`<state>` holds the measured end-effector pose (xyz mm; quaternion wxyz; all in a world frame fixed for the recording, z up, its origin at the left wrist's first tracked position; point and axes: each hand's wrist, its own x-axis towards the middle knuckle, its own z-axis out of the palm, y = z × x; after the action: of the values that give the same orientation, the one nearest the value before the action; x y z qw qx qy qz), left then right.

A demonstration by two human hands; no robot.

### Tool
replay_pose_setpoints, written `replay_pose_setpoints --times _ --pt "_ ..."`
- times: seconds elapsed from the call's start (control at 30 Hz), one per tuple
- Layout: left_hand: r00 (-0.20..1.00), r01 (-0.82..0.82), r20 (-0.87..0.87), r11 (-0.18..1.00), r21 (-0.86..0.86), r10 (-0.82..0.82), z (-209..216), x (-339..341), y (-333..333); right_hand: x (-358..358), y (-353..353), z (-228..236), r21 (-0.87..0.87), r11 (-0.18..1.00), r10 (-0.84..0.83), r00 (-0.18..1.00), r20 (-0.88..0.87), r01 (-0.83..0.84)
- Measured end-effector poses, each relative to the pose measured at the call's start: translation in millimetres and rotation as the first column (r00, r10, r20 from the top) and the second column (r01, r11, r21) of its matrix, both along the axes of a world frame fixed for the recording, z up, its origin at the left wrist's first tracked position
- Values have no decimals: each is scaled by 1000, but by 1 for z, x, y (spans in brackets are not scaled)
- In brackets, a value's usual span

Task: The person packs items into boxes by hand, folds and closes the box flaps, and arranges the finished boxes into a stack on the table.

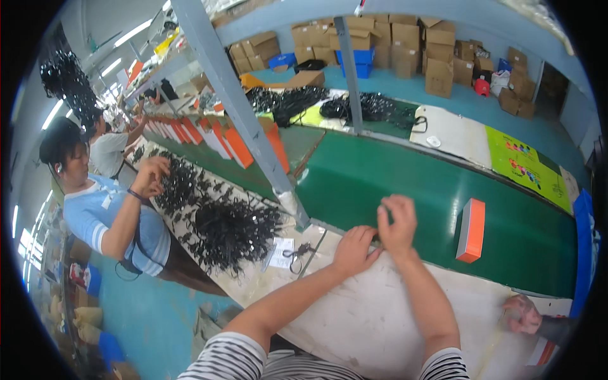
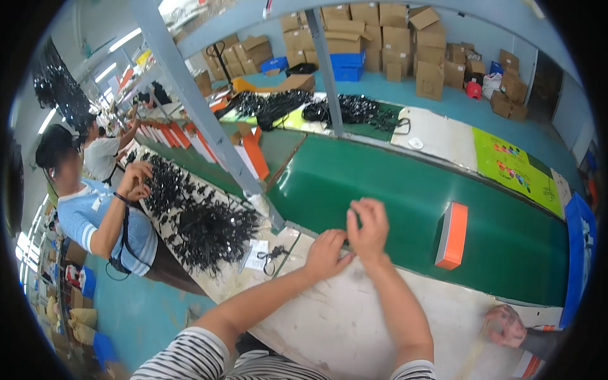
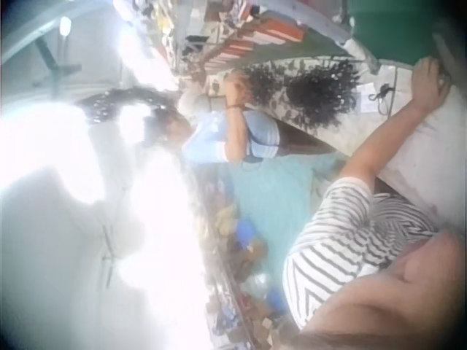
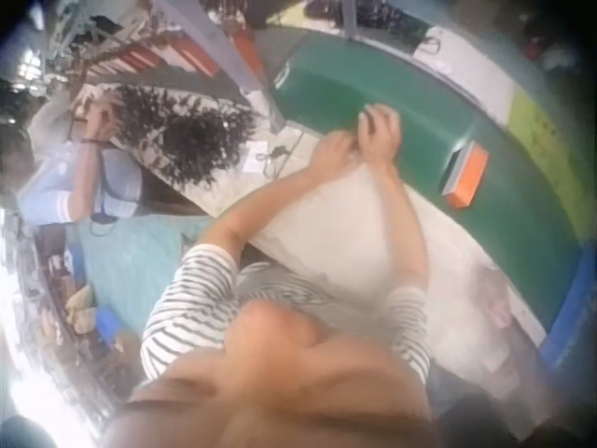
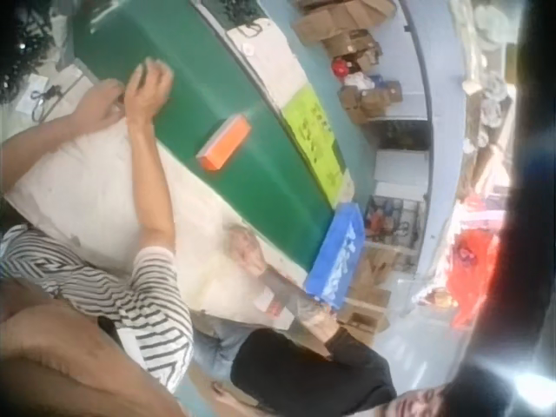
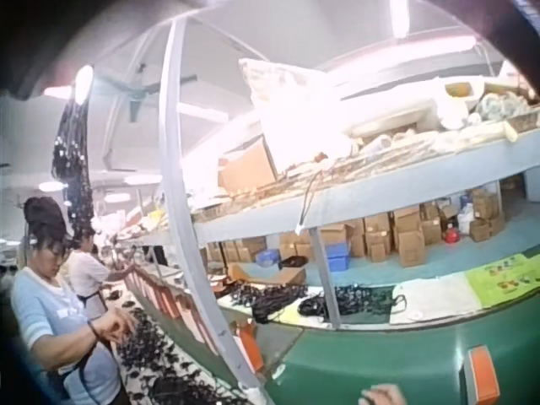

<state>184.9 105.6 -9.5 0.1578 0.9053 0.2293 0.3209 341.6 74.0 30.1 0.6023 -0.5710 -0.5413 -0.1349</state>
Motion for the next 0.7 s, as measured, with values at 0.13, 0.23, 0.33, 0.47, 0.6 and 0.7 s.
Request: replay_pose_setpoints --times 0.13,0.23,0.33,0.47,0.6,0.7 --pt "998 -13 63 1000 7 13 -5 -4 1 -6 10 -42 -107 990 78 990 -121 -91" --pt "1000 -6 30 1000 12 6 -6 -7 2 -9 3 -40 -100 986 127 987 -96 -136" --pt "1000 2 11 999 38 -2 -6 -6 5 -8 5 -45 -111 975 173 970 -172 -194" --pt "1000 10 1 1000 25 -10 -2 -3 7 -2 8 -39 -123 976 150 963 -222 -180" --pt "999 10 39 1000 29 -11 -3 0 6 5 12 -46 -125 975 146 953 -267 -184" --pt "999 8 52 999 39 -10 -5 -2 7 5 14 -50 -114 977 153 964 -219 -181"
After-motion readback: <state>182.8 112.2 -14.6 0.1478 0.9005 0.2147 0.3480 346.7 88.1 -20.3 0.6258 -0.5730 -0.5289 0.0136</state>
